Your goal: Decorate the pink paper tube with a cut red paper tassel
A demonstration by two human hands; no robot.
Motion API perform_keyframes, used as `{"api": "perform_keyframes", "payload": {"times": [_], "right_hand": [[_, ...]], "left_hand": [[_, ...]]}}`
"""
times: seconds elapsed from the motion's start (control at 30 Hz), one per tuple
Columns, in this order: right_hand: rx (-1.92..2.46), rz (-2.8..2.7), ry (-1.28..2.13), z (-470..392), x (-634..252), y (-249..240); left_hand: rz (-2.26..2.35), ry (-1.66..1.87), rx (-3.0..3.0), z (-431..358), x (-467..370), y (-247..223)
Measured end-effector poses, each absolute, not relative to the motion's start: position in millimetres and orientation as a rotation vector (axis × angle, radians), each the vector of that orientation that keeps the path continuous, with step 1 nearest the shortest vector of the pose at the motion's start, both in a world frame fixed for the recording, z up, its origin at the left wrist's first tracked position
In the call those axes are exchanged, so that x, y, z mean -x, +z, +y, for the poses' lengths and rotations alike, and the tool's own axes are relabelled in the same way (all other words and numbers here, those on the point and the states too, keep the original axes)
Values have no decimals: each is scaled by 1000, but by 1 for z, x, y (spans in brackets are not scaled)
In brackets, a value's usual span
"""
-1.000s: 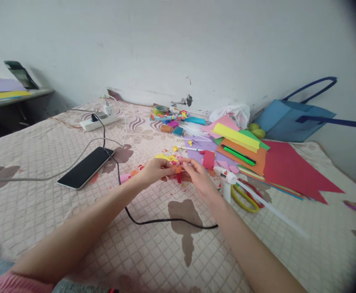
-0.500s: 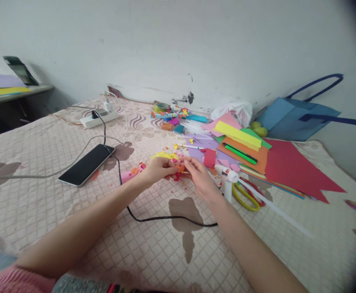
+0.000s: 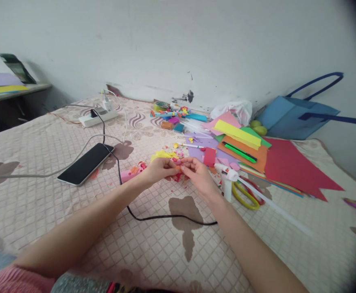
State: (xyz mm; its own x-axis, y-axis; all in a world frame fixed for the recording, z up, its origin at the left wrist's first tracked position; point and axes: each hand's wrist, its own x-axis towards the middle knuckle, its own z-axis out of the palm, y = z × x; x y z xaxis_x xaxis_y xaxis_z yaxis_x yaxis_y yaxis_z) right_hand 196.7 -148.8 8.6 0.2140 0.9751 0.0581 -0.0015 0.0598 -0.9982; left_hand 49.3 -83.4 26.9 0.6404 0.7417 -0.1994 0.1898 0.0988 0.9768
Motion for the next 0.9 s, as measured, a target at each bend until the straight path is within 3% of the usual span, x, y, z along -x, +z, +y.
{"api": "perform_keyframes", "payload": {"times": [0.9], "right_hand": [[1287, -898, 876, -147, -193, -1]], "left_hand": [[770, 487, -1378, -85, -53, 12]]}}
